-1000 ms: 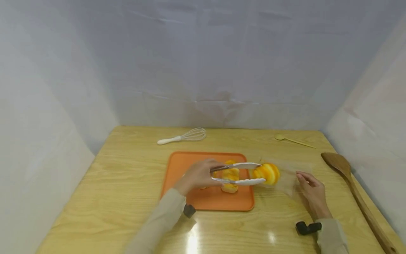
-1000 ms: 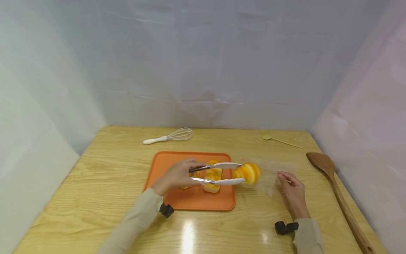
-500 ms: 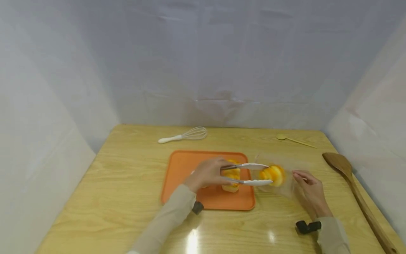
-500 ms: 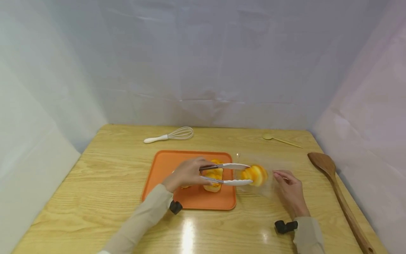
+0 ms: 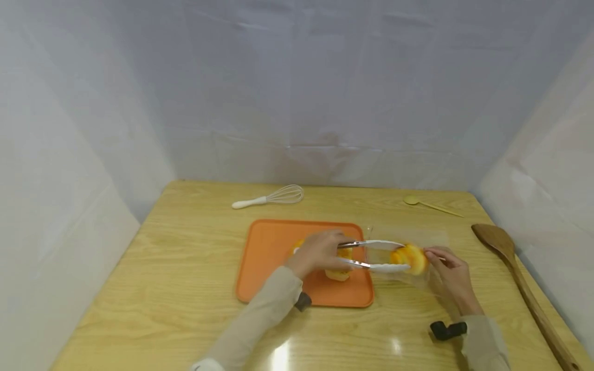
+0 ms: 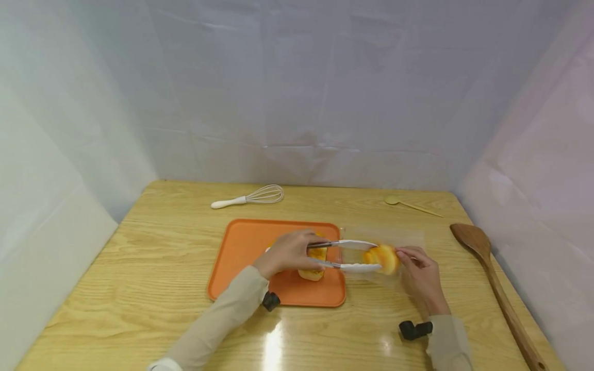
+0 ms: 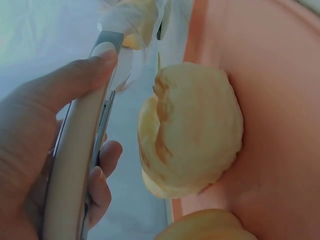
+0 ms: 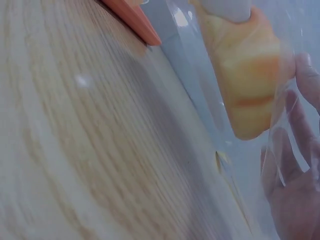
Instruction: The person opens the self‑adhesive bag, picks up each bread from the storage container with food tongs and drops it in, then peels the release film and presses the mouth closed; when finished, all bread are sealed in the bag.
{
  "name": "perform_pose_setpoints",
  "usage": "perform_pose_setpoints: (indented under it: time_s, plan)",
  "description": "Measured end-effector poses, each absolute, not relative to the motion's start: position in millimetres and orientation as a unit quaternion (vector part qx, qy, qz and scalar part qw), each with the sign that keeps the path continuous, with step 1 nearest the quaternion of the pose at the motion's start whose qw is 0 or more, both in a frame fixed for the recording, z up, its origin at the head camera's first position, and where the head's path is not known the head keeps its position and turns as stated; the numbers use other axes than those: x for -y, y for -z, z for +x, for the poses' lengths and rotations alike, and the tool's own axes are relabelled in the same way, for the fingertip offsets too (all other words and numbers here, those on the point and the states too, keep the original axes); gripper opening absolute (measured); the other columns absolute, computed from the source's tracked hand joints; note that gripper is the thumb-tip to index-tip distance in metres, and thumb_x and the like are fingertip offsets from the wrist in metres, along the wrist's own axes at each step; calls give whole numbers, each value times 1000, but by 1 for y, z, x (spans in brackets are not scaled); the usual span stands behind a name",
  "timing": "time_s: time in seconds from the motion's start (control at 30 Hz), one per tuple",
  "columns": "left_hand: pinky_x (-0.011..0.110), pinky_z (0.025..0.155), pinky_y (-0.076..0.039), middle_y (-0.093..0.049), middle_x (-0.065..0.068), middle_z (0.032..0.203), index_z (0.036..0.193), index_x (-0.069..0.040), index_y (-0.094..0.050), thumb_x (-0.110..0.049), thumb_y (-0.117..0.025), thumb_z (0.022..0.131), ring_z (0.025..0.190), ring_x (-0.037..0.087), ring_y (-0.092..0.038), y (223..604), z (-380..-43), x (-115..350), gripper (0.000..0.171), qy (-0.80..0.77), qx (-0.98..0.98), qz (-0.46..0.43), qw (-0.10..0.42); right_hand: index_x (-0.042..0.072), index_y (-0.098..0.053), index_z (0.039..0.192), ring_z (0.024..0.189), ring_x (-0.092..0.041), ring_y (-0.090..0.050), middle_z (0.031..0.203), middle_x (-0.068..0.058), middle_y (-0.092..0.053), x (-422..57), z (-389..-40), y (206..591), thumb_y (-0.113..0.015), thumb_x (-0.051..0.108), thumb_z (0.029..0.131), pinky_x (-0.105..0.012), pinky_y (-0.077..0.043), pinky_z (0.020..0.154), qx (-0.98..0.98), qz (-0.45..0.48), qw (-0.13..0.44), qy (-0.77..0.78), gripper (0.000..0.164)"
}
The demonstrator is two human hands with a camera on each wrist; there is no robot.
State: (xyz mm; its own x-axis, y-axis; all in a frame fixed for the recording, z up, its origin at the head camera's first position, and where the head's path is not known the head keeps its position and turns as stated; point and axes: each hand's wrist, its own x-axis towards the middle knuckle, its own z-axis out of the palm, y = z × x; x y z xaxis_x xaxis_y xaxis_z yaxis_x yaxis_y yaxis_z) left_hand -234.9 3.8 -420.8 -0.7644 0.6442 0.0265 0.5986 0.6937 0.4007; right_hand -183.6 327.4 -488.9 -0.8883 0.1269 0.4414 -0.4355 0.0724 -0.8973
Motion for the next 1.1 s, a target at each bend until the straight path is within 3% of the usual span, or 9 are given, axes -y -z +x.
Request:
perform_pose_setpoints:
  time_s: [0.27, 0.5, 0.67, 1.1]
  plan:
    - [22, 57, -40, -60, -3, 91, 123, -26, -68, -40, -81, 76, 71, 8, -49, 420, -235, -13, 50, -202, -923, 322, 61, 10, -77, 95, 92, 2, -64, 96, 11, -71, -329, -184, 486, -55, -12, 92, -9, -50, 78, 689, 93, 224, -683, 31]
    - [21, 56, -37, -60, -7, 97, 125, -25, -66, -44, -81, 76, 71, 7, -47, 421, -237, -16, 55, -165, -929, 326, 61, 11, -77, 92, 87, 2, -63, 91, 14, -71, -328, -185, 480, -58, -9, 92, -9, -49, 77, 683, 59, 233, -689, 28]
    - [21, 54, -36, -56, -8, 92, 121, -23, -68, -43, -84, 73, 70, 7, -45, 421, -238, -16, 55, -155, -931, 325, 59, 9, -77, 91, 87, 1, -63, 89, 12, -72, -329, -185, 477, -58, -8, 92, -10, -48, 79, 665, 39, 245, -705, 26]
    - [21, 55, -33, -50, -7, 82, 120, -26, -68, -52, -79, 76, 68, 8, -43, 424, -237, -18, 53, -195, -922, 331, 56, 7, -77, 95, 92, -2, -65, 96, 6, -71, -323, -184, 486, -54, -13, 92, -11, -52, 76, 673, 100, 227, -697, 30]
